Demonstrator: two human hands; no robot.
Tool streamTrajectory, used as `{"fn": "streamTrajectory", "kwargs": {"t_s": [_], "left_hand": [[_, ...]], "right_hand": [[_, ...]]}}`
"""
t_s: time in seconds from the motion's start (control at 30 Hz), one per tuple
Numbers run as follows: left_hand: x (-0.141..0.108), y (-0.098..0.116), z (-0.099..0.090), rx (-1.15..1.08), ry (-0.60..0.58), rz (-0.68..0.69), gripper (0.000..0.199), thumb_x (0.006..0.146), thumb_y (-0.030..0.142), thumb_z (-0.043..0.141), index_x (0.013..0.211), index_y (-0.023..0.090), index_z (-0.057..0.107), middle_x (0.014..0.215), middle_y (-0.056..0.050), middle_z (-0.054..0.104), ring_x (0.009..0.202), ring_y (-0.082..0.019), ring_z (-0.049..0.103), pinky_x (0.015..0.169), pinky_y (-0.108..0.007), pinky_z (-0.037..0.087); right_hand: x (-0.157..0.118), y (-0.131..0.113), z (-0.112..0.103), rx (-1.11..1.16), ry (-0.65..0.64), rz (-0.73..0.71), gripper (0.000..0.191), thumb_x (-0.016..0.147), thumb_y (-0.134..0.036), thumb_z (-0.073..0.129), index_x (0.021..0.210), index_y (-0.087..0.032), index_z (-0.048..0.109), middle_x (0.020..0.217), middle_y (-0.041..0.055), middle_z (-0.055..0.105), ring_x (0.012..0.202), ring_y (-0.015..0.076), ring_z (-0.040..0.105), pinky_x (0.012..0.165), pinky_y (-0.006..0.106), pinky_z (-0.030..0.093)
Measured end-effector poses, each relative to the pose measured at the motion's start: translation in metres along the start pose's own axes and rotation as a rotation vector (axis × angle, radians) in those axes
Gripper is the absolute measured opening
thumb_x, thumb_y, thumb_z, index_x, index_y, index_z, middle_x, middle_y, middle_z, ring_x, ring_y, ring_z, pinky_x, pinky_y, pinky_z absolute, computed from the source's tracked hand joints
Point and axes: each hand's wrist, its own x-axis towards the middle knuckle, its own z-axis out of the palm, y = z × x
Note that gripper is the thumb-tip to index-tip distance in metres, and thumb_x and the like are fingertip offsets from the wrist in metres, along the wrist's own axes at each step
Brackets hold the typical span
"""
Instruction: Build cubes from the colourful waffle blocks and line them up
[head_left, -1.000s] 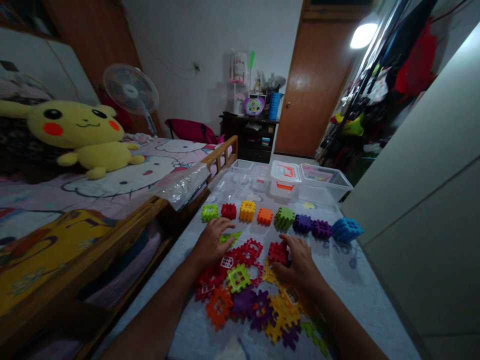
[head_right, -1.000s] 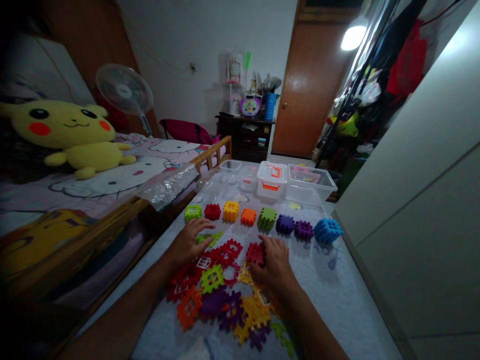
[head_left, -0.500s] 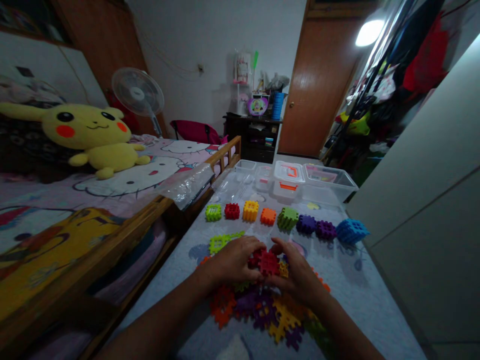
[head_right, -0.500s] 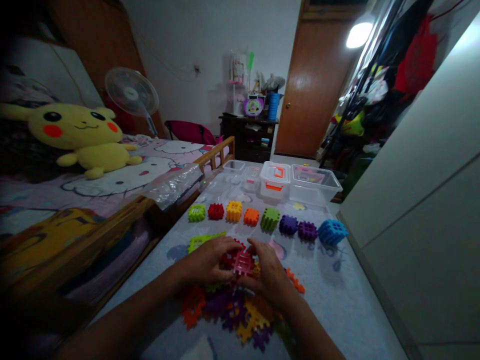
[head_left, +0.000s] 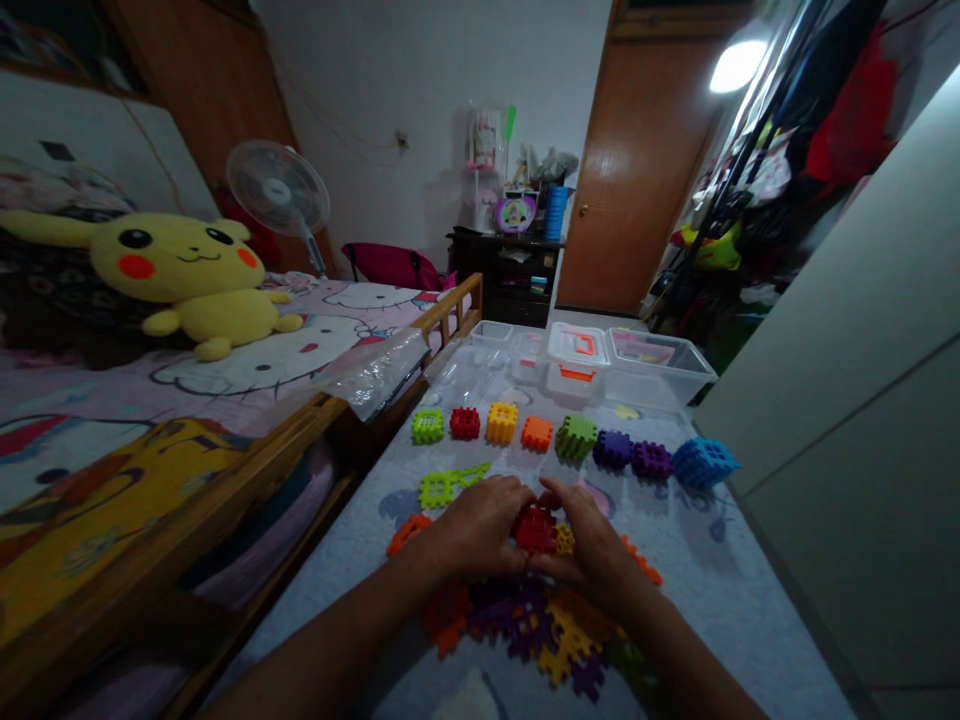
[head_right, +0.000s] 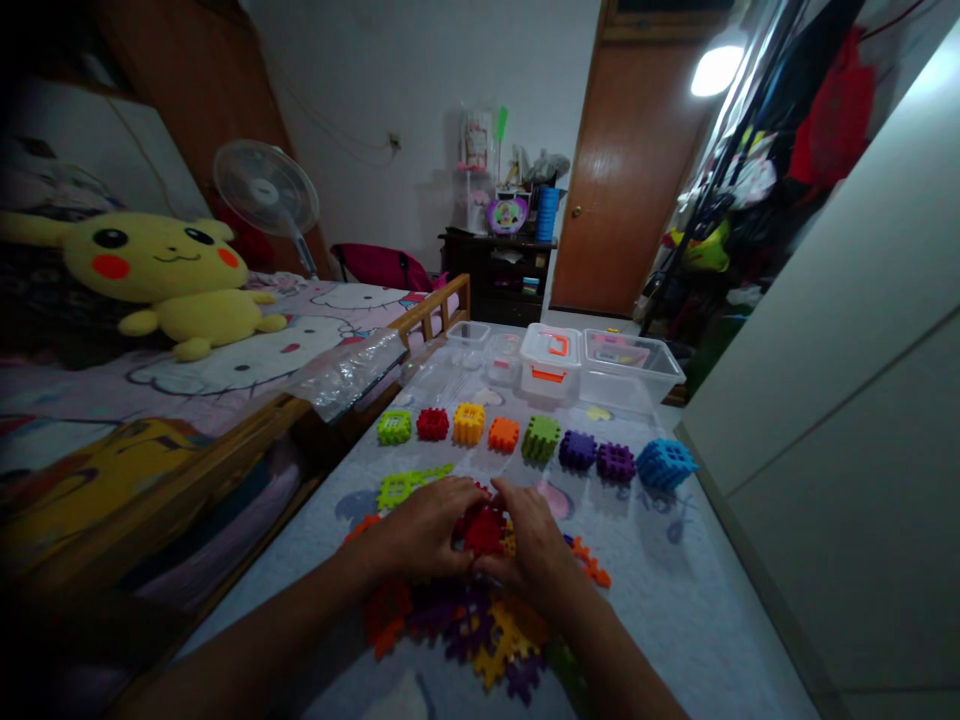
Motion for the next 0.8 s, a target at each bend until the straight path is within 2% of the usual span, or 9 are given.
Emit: {"fn": "streamTrajectory", "kwargs": {"t_s": [0.1,0.2,0.37,0.47,0.6,0.8], "left_hand": [[-0.001,-0.002,-0.001,0.023,0.008,0.001,0.047,0.066,0.048,0.071,0.101,0.018,0.061,0.097,-0.010,0.065,0.090,-0.028,0.059,0.079,-0.037,0.046],[-0.003,-0.014,-0.015,0.069,0.039,-0.013,0.040,0.064,0.034,0.072,0.099,0.018,0.062,0.097,-0.008,0.065,0.089,-0.026,0.059,0.078,-0.034,0.046],[-0.001,-0.068,-0.062,0.163,0.143,-0.166,0.041,0.065,0.028,0.068,0.105,0.018,0.062,0.101,-0.007,0.064,0.092,-0.023,0.059,0.083,-0.032,0.045],[0.009,-0.105,-0.082,0.236,0.174,-0.238,0.040,0.064,0.029,0.068,0.102,0.016,0.063,0.099,-0.007,0.063,0.092,-0.023,0.059,0.082,-0.031,0.045],[0.031,-0.139,-0.086,0.323,0.101,-0.236,0.043,0.061,0.034,0.071,0.102,0.019,0.064,0.102,-0.006,0.063,0.098,-0.024,0.057,0.087,-0.032,0.043],[0.058,-0.163,-0.081,0.362,-0.032,-0.228,0.048,0.060,0.036,0.070,0.103,0.018,0.063,0.103,-0.008,0.065,0.096,-0.025,0.059,0.085,-0.031,0.043]], "right_hand": [[0.000,0.000,0.000,0.000,0.013,-0.018,0.082,0.077,-0.047,0.070,0.141,-0.022,0.026,0.116,0.0143,0.058,0.104,0.0296,0.058,0.091,0.048,0.047],[-0.001,0.002,-0.005,-0.008,0.038,0.016,0.086,0.077,-0.047,0.070,0.144,-0.022,0.023,0.124,0.0152,0.055,0.113,0.0309,0.054,0.096,0.049,0.045],[-0.003,0.009,-0.011,-0.019,0.110,0.068,0.075,0.083,-0.038,0.064,0.144,-0.023,0.024,0.128,0.0139,0.052,0.118,0.0290,0.051,0.098,0.047,0.045],[-0.003,0.013,-0.009,-0.018,0.121,0.074,0.070,0.084,-0.033,0.060,0.144,-0.024,0.024,0.129,0.0137,0.050,0.116,0.0287,0.052,0.098,0.049,0.046],[-0.004,0.015,-0.006,-0.017,0.106,0.083,0.069,0.085,-0.030,0.058,0.144,-0.025,0.022,0.129,0.0141,0.048,0.114,0.0283,0.052,0.097,0.050,0.047],[-0.004,0.016,-0.007,0.002,0.103,0.099,0.066,0.086,-0.027,0.056,0.143,-0.026,0.023,0.129,0.0130,0.048,0.109,0.0260,0.055,0.094,0.046,0.051]]}}
